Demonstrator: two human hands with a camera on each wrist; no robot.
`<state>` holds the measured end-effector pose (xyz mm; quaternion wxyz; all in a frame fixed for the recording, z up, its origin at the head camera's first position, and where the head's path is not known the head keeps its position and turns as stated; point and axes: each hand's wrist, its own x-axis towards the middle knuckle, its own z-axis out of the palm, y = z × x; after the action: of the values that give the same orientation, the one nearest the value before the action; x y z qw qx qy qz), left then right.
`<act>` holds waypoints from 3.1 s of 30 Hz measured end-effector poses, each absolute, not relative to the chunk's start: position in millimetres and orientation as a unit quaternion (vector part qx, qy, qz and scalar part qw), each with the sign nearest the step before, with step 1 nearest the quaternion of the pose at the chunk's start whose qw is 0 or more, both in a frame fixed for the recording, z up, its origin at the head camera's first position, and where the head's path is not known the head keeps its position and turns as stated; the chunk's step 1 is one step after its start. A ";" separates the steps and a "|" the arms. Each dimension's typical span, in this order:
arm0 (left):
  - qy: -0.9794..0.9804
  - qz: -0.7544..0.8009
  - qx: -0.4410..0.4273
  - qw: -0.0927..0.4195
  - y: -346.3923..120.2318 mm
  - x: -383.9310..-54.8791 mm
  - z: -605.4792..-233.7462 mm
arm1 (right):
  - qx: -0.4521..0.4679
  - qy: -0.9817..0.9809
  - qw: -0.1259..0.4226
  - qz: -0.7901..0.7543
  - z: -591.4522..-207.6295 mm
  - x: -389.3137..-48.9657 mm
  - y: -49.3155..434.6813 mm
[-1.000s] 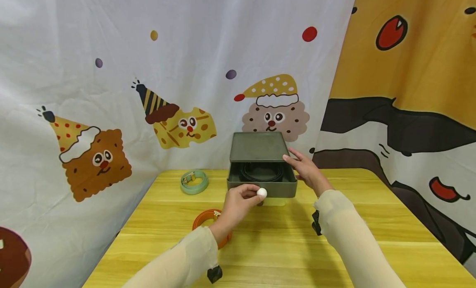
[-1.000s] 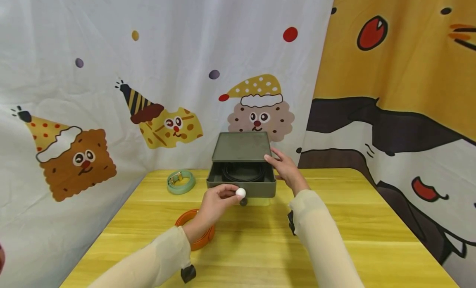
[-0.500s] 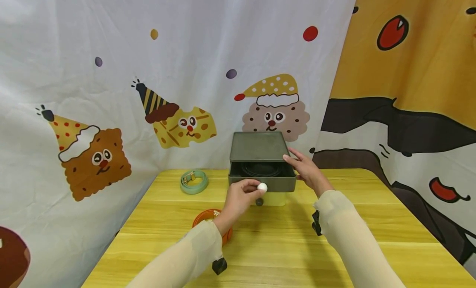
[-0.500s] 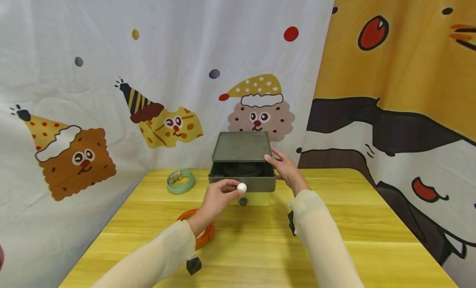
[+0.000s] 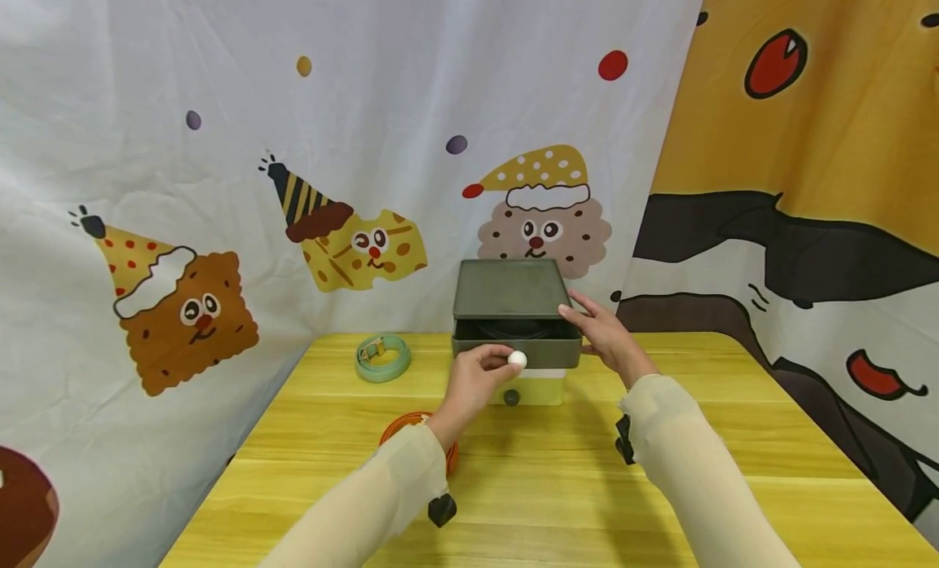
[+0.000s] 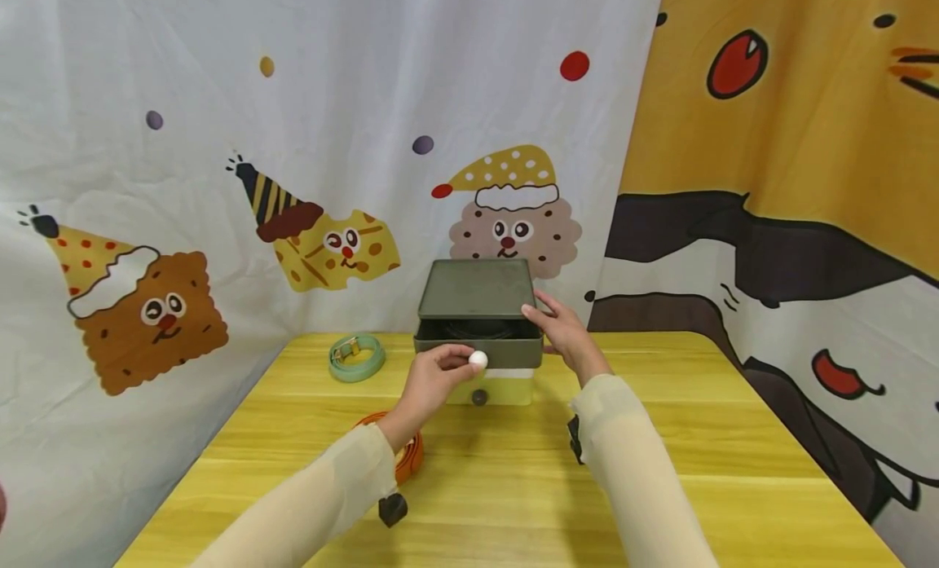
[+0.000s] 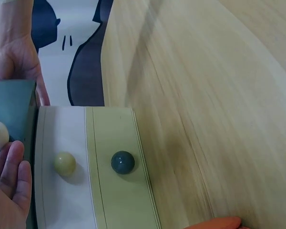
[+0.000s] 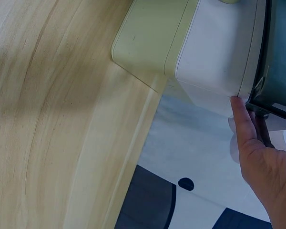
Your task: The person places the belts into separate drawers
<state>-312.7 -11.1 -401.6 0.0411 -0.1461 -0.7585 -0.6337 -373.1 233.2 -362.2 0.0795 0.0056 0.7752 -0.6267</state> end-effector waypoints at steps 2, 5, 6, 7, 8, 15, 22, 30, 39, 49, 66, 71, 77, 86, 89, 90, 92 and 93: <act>-0.759 -0.634 -0.145 0.042 -10.6 -315.2 -401.7 | 0.004 0.774 0.079 -0.628 -362.6 -373.2 233.3; -0.761 -0.631 -0.142 0.047 -9.4 -319.1 -402.5 | 0.002 0.774 0.079 -0.629 -362.7 -373.2 233.5; -0.762 -0.631 -0.140 0.048 -9.1 -320.2 -402.5 | 0.001 0.773 0.079 -0.629 -362.6 -373.2 233.5; -0.761 -0.632 -0.138 0.048 -8.8 -321.2 -402.4 | 0.000 0.773 0.078 -0.630 -362.4 -373.2 233.5; -0.760 -0.633 -0.137 0.048 -8.4 -322.3 -402.4 | 0.000 0.773 0.078 -0.630 -362.3 -373.2 233.4; -0.746 -0.650 -0.137 0.051 -6.1 -330.5 -404.2 | 0.003 0.769 0.079 -0.634 -361.5 -373.4 232.4; -0.744 -0.652 -0.133 0.066 -4.3 -337.8 -405.5 | 0.004 0.766 0.078 -0.638 -361.8 -373.4 231.6; -0.744 -0.653 -0.123 0.067 -2.5 -343.0 -405.9 | 0.006 0.758 0.077 -0.648 -362.4 -373.5 230.7; -0.747 -0.651 -0.113 0.081 0.5 -349.4 -405.4 | 0.006 0.753 0.077 -0.654 -363.6 -375.0 231.0; -0.746 -0.654 -0.099 0.083 1.7 -354.4 -403.2 | 0.001 0.748 0.080 -0.659 -363.5 -374.4 231.2; -0.748 -0.652 -0.100 0.080 2.9 -357.4 -404.8 | 0.008 0.745 0.079 -0.662 -361.6 -374.2 230.1; -0.755 -0.644 -0.099 0.071 1.9 -355.3 -403.5 | 0.009 0.746 0.082 -0.661 -361.7 -373.9 230.8; -0.751 -0.649 -0.099 0.079 0.4 -354.2 -404.6 | 0.008 0.747 0.082 -0.660 -362.0 -374.9 230.0; -0.747 -0.652 -0.084 0.098 -5.6 -352.0 -410.3 | 0.007 0.745 0.081 -0.662 -362.1 -374.9 230.3; -0.749 -0.650 -0.081 0.102 -7.6 -352.1 -412.7 | 0.008 0.746 0.080 -0.661 -362.1 -374.2 230.3; -0.749 -0.650 -0.078 0.101 -8.0 -351.9 -413.1 | 0.008 0.746 0.080 -0.661 -362.1 -373.9 230.3; -0.752 -0.647 -0.075 0.104 -8.9 -351.6 -413.7 | 0.009 0.746 0.080 -0.661 -361.5 -373.6 230.2; -0.753 -0.645 -0.074 0.106 -9.2 -351.4 -414.2 | 0.009 0.746 0.080 -0.661 -361.3 -373.5 230.2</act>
<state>-351.4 -9.2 -414.2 0.1060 -0.0745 -0.7533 -0.6448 -373.5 230.2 -361.3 0.0801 0.0090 0.7465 -0.6605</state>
